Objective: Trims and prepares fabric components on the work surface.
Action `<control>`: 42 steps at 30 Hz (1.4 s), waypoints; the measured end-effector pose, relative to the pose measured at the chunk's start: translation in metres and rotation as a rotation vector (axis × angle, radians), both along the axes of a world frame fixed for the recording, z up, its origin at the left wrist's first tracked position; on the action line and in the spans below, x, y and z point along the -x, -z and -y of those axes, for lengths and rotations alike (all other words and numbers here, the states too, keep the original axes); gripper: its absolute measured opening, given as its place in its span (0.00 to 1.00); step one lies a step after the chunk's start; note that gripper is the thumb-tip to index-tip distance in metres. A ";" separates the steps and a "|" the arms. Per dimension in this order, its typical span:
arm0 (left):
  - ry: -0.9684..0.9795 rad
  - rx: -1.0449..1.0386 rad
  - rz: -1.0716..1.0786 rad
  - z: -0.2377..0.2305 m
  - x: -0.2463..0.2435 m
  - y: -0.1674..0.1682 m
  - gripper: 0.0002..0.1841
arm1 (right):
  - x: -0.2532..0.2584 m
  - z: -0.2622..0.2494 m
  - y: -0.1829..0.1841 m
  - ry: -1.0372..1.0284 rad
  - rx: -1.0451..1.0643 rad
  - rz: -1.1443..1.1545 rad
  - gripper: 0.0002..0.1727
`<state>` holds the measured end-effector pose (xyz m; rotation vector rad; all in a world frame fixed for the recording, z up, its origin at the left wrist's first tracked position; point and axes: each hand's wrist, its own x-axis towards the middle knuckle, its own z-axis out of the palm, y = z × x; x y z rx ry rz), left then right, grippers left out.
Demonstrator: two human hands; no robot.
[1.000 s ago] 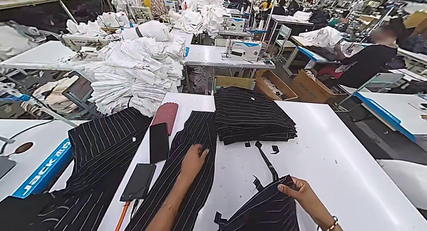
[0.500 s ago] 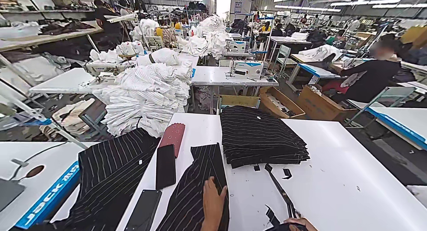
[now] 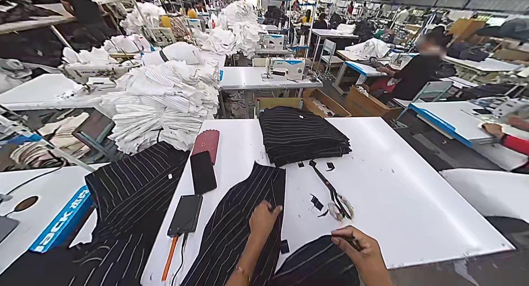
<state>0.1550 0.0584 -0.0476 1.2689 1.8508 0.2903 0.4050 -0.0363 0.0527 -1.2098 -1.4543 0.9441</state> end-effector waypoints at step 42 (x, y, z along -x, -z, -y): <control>0.063 -1.043 1.020 0.117 0.001 -0.131 0.12 | 0.070 -0.015 -0.098 -0.409 0.072 0.112 0.12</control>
